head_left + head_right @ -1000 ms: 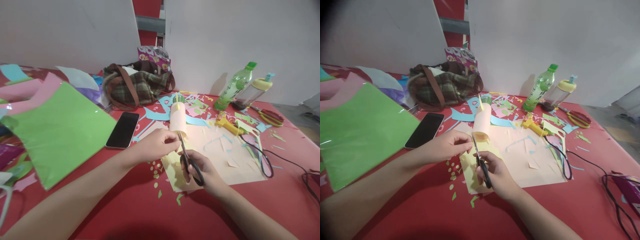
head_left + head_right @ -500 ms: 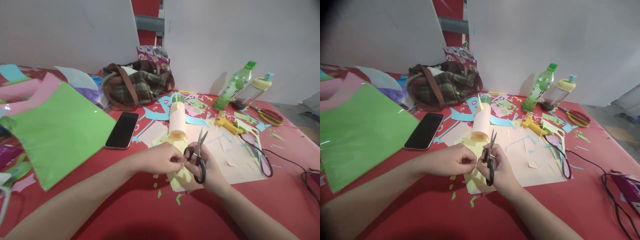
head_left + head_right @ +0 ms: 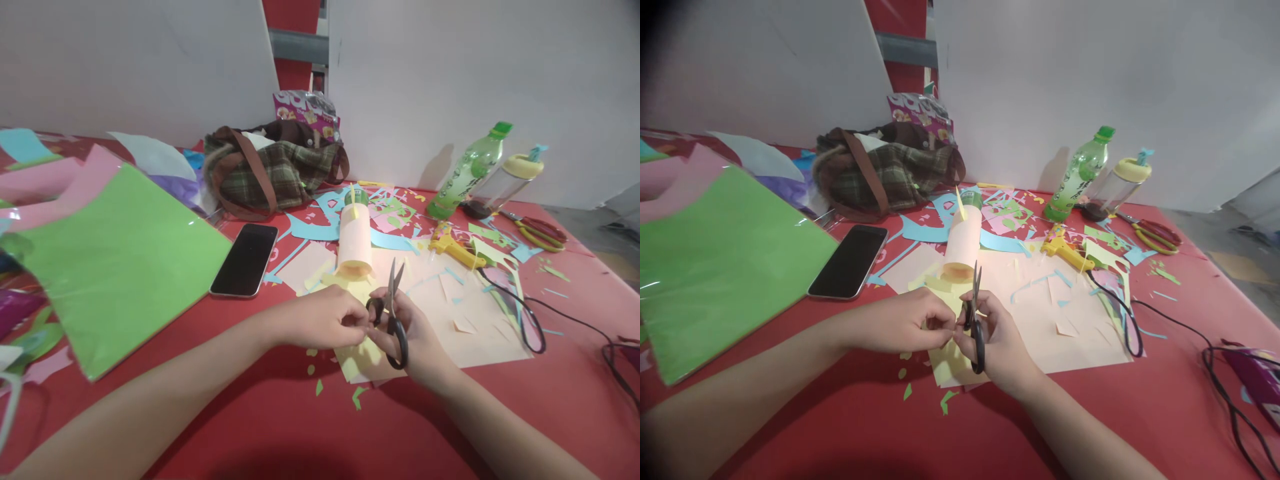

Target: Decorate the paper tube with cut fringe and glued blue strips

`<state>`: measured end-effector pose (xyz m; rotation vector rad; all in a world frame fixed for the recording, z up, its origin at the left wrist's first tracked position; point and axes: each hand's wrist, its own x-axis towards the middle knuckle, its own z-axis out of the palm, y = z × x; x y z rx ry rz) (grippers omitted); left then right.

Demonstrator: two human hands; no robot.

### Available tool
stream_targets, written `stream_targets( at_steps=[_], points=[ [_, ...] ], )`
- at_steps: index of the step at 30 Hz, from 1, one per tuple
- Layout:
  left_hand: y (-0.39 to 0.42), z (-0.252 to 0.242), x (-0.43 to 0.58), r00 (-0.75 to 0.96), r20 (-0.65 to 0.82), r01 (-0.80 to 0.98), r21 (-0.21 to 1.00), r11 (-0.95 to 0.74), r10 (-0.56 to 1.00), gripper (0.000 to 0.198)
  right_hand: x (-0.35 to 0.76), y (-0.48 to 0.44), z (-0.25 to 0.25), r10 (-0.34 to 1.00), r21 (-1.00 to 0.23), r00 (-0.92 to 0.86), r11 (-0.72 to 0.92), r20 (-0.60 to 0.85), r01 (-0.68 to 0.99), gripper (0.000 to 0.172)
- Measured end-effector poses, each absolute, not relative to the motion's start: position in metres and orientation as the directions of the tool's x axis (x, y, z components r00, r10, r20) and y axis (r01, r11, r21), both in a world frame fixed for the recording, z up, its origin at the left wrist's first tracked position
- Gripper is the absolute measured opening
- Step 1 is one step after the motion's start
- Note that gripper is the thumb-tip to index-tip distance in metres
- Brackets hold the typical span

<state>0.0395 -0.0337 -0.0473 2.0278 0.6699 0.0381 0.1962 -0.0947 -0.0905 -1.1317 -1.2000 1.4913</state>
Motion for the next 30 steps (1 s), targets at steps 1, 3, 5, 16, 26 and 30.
stream_targets(
  at_steps=[1,3,5,16,26,30],
  points=[
    [-0.0337,-0.0471,0.0396,0.845,-0.238,0.443,0.814,-0.377,0.480,0.015,0.1966,-0.0951,-0.0915,0.974,-0.985,-0.191,-0.143,-0.122,-0.097,0.036],
    [-0.0335,-0.0465,0.0398,0.834,-0.240,0.448,0.819,-0.358,0.496,0.015,0.1972,-0.0956,-0.0926,0.975,-0.982,-0.182,-0.149,-0.127,-0.115,0.034],
    [-0.0331,-0.0460,0.0397,0.829,-0.233,0.448,0.821,-0.353,0.508,0.016,0.1971,-0.0957,-0.0922,0.979,-0.981,-0.161,-0.149,-0.128,-0.128,0.033],
    [-0.0333,-0.0509,0.0396,0.838,-0.225,0.439,0.819,-0.370,0.498,0.021,0.1967,-0.0939,-0.0906,0.990,-0.987,-0.102,-0.111,-0.099,-0.116,0.031],
    [-0.0292,-0.0500,0.0393,0.803,-0.113,0.364,0.871,-0.331,0.585,0.022,0.1965,-0.0943,-0.0926,0.984,-0.969,-0.131,-0.145,-0.120,-0.200,0.033],
    [-0.0282,-0.0451,0.0387,0.706,-0.030,0.309,0.912,-0.271,0.707,0.022,0.1967,-0.0953,-0.0922,0.968,-0.970,-0.244,-0.110,-0.055,-0.219,0.037]
  ],
)
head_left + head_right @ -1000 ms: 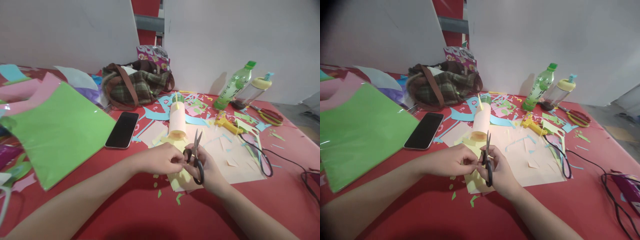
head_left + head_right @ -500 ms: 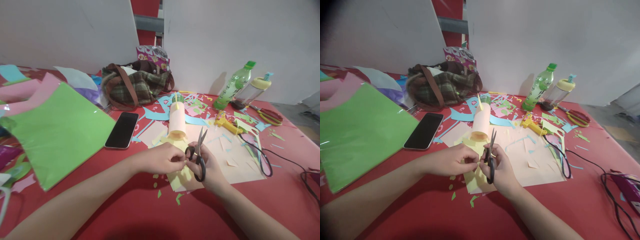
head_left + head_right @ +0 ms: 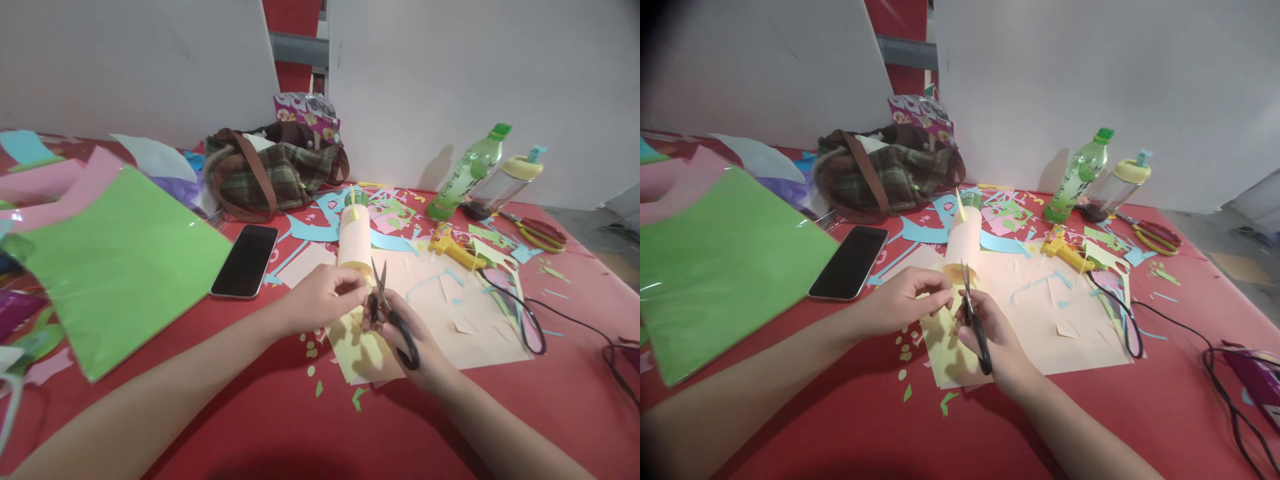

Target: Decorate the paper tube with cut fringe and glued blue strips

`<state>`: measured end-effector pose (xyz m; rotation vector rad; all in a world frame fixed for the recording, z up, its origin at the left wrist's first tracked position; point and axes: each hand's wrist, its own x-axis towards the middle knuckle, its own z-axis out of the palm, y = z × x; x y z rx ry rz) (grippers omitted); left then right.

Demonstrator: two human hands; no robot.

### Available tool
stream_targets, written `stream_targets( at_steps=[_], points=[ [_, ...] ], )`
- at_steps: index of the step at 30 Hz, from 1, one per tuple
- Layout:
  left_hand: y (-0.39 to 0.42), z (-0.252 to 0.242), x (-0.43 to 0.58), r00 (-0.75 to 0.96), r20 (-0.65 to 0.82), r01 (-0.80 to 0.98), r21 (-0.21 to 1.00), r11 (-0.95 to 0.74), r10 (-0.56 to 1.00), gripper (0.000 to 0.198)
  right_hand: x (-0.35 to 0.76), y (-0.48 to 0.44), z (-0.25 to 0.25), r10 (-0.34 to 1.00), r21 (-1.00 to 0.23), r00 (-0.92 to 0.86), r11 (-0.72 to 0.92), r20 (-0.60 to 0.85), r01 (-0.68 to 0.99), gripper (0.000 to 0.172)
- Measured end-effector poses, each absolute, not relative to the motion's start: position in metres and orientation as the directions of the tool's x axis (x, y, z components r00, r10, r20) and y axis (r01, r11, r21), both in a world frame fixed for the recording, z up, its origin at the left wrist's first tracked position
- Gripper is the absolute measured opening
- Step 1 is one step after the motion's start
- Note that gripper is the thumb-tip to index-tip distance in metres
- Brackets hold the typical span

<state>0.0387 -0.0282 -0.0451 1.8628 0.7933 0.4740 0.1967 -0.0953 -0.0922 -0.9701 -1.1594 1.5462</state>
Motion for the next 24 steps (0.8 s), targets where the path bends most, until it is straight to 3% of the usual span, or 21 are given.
stream_targets(
  at_steps=[7,24],
  points=[
    [-0.0292,-0.0467,0.0407,0.629,0.026,0.241,0.944,-0.227,0.777,0.021,0.1971,-0.0963,-0.0881,0.932,-0.981,-0.362,-0.094,-0.027,-0.170,0.040],
    [-0.0373,-0.0511,0.0462,0.595,0.032,0.333,0.900,-0.282,0.803,0.021,0.1971,-0.0968,-0.0912,0.936,-0.976,-0.349,-0.104,-0.031,-0.191,0.037]
  ],
)
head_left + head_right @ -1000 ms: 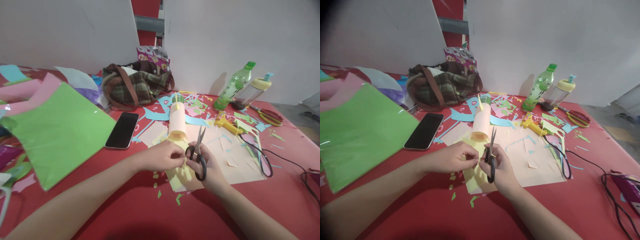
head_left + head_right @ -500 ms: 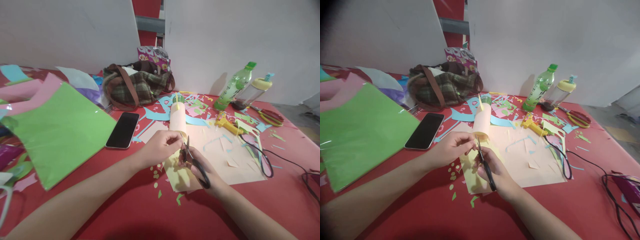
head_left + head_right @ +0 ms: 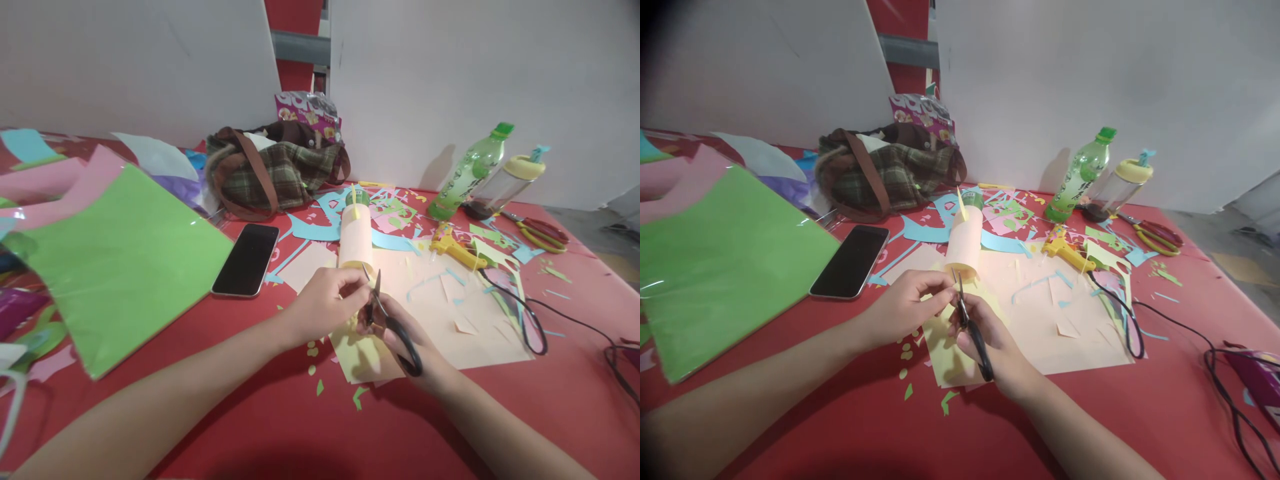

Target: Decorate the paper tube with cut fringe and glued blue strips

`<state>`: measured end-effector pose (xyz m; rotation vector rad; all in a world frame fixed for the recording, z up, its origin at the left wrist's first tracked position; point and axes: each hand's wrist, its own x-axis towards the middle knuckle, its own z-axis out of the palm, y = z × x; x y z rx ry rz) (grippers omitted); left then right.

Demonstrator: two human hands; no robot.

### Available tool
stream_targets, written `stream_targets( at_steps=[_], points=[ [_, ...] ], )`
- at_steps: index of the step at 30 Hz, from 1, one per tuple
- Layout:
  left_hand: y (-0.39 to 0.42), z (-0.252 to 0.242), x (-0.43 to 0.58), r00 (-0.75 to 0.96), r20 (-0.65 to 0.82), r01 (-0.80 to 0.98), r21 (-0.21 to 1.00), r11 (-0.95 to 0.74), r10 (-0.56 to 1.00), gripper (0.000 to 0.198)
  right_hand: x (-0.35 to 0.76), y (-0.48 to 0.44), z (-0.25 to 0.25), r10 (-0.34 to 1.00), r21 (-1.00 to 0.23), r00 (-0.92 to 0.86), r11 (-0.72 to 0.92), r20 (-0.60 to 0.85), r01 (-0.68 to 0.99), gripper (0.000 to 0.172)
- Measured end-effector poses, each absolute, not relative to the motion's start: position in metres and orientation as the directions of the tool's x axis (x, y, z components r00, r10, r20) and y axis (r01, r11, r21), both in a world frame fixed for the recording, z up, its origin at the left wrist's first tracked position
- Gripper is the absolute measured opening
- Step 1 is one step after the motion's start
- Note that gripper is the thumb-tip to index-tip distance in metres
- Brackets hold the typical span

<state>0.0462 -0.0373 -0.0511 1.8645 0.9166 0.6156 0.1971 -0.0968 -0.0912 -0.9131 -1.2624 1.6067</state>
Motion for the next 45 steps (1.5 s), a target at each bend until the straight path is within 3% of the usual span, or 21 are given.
stream_targets(
  at_steps=[20,45],
  points=[
    [-0.039,-0.052,0.046,0.588,0.054,0.293,0.916,-0.275,0.807,0.022,0.196,-0.096,-0.086,0.942,-0.985,-0.333,-0.092,-0.040,-0.143,0.038],
    [-0.030,-0.038,0.034,0.645,-0.080,0.409,0.876,-0.256,0.760,0.022,0.195,-0.096,-0.085,0.930,-0.971,-0.350,-0.177,-0.112,-0.159,0.037]
  ],
)
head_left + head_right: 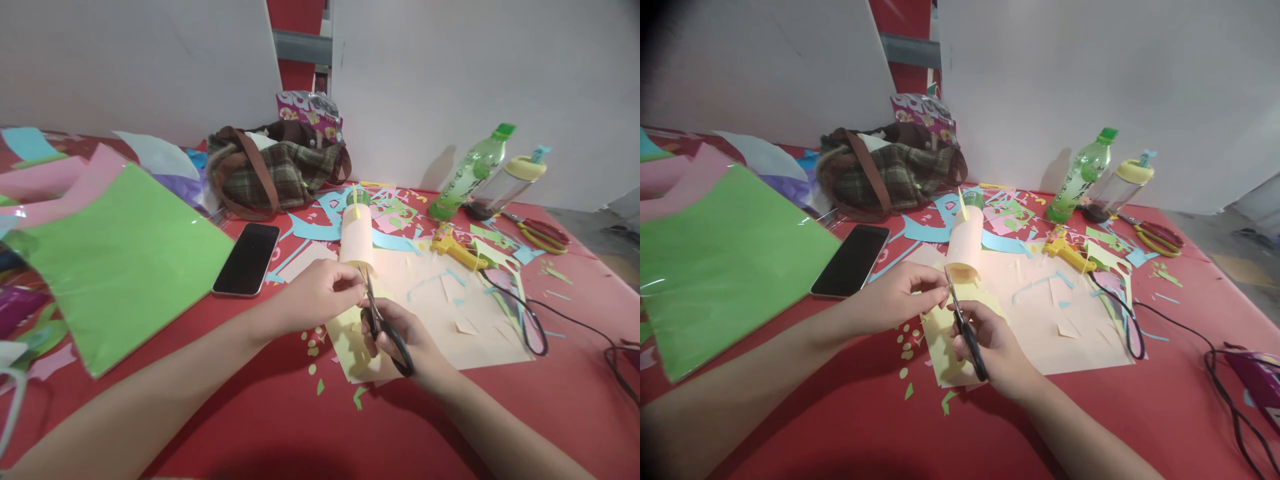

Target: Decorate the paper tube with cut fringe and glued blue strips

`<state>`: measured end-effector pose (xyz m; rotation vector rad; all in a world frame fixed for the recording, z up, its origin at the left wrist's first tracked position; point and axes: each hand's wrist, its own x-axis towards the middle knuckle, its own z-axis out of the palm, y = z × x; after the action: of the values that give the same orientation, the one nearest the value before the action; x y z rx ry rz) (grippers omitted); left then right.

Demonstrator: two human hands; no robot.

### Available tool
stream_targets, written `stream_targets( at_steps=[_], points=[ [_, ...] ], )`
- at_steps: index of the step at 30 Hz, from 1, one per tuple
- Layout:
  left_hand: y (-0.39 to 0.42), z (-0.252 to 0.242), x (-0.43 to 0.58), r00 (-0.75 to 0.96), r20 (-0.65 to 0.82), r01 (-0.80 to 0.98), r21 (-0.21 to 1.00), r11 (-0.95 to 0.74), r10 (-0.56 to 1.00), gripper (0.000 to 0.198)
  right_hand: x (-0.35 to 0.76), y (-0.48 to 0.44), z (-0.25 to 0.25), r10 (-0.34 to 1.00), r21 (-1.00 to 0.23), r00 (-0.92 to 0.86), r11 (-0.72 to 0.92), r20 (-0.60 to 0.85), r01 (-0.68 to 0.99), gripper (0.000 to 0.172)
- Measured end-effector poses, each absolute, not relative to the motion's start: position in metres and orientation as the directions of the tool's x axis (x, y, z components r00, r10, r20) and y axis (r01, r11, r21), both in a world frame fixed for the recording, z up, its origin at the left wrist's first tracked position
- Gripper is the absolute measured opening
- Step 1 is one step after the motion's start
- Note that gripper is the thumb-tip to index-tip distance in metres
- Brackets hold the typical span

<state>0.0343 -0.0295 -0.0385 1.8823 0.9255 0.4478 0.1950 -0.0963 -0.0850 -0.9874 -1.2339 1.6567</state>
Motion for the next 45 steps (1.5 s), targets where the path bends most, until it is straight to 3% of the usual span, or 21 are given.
stream_targets(
  at_steps=[9,14,21,32,45],
  points=[
    [-0.028,-0.040,0.034,0.659,-0.132,0.390,0.901,-0.187,0.740,0.023,0.195,-0.096,-0.091,0.949,-0.965,-0.274,-0.204,-0.154,-0.163,0.035],
    [-0.028,-0.042,0.034,0.667,-0.170,0.415,0.893,-0.172,0.726,0.020,0.195,-0.094,-0.092,0.985,-0.973,-0.160,-0.097,-0.064,-0.210,0.036],
    [-0.034,-0.047,0.037,0.780,-0.352,0.493,0.855,-0.161,0.517,0.016,0.195,-0.094,-0.089,0.996,-0.972,-0.083,-0.053,-0.035,-0.228,0.033],
    [-0.036,-0.048,0.041,0.842,-0.269,0.450,0.829,-0.333,0.468,0.012,0.197,-0.097,-0.093,0.980,-0.987,-0.180,-0.111,-0.089,-0.118,0.031],
    [-0.039,-0.057,0.046,0.836,-0.111,0.347,0.866,-0.360,0.538,0.013,0.196,-0.094,-0.090,0.998,-0.975,0.057,-0.001,-0.014,-0.220,0.032]
  ],
)
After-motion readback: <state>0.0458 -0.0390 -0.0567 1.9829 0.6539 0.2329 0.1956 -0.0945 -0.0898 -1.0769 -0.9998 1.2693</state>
